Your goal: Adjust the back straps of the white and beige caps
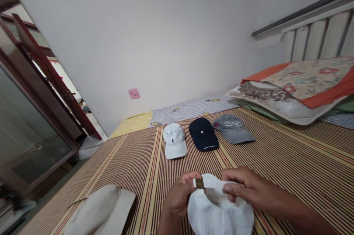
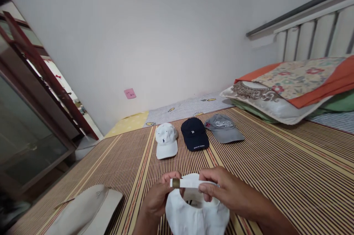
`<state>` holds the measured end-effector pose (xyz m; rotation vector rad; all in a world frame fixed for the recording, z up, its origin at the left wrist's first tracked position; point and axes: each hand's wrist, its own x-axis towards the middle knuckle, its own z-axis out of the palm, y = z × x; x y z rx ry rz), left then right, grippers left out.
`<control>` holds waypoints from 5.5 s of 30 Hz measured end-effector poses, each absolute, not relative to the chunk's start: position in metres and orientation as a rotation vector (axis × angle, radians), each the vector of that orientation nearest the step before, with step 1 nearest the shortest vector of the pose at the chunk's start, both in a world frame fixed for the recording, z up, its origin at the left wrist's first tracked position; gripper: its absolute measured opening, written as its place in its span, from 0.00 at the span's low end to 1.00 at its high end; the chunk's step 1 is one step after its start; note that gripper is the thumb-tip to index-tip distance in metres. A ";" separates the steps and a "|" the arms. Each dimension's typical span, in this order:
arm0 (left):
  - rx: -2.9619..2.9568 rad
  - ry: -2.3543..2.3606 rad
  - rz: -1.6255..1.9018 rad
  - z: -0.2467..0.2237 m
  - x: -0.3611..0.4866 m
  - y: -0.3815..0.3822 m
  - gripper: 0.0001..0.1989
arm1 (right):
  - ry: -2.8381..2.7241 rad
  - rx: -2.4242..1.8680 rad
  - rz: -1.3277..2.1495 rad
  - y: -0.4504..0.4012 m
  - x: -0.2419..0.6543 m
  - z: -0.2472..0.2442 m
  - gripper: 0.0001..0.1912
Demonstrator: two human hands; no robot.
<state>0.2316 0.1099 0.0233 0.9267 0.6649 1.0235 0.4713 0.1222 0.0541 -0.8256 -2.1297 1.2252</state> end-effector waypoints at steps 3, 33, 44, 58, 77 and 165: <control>0.925 0.728 1.009 0.023 0.234 0.108 0.21 | -2.115 -0.799 1.271 0.120 0.465 0.053 0.20; 0.990 0.617 0.966 0.024 0.227 0.106 0.24 | -2.094 -0.819 1.197 0.118 0.441 0.050 0.18; 1.298 0.773 0.878 0.047 0.219 0.102 0.26 | -2.084 -0.896 1.122 0.123 0.446 0.051 0.18; 1.145 0.807 1.206 0.033 0.224 0.107 0.21 | -2.054 -0.759 1.308 0.133 0.466 0.048 0.23; 1.140 0.863 1.207 0.031 0.223 0.108 0.22 | -1.965 -0.749 1.350 0.134 0.454 0.044 0.18; 0.919 0.614 1.032 0.021 0.218 0.110 0.24 | -1.140 -0.513 1.807 0.150 0.471 0.028 0.16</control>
